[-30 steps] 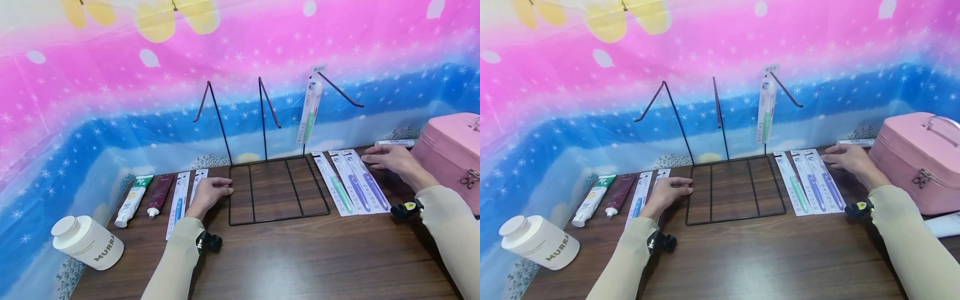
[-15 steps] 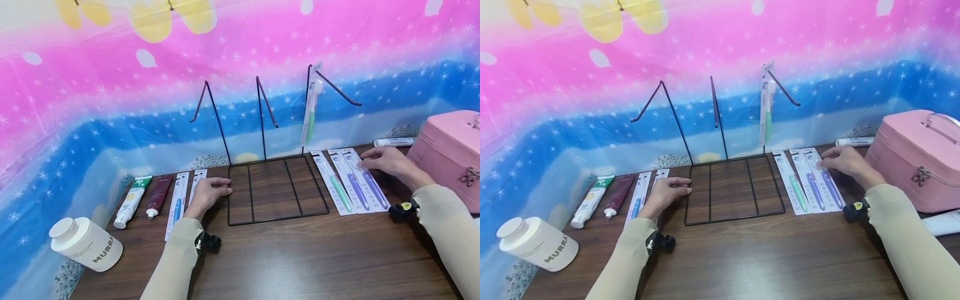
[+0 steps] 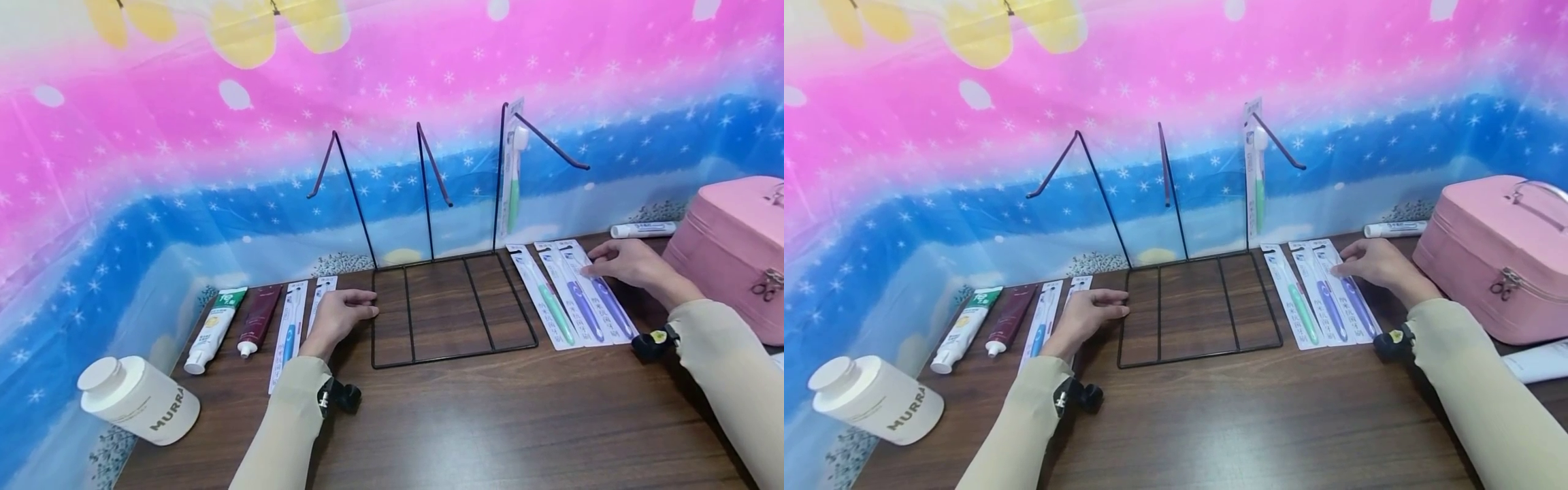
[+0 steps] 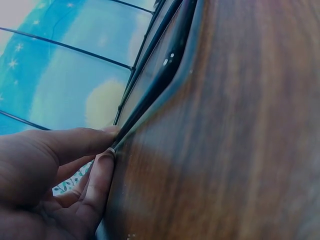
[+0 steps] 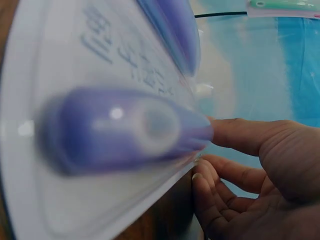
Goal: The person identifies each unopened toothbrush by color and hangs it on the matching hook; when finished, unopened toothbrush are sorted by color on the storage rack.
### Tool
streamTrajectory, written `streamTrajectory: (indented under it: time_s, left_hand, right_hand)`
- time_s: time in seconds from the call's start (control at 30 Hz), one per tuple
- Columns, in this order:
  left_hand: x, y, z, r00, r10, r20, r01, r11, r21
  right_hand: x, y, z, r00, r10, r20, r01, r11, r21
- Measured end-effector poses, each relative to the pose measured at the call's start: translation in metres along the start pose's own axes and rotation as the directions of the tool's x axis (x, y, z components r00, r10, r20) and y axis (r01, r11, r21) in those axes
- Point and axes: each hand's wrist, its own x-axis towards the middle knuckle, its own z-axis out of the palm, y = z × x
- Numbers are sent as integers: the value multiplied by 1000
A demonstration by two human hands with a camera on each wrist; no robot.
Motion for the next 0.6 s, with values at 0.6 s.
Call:
streamTrajectory:
  time_s: [0.6]
  left_hand:
    - [-1, 2, 0, 1000, -4, -2, 4, 1000, 0]
  right_hand:
    - [-3, -4, -1, 997, 70, 20, -71, 997, 30]
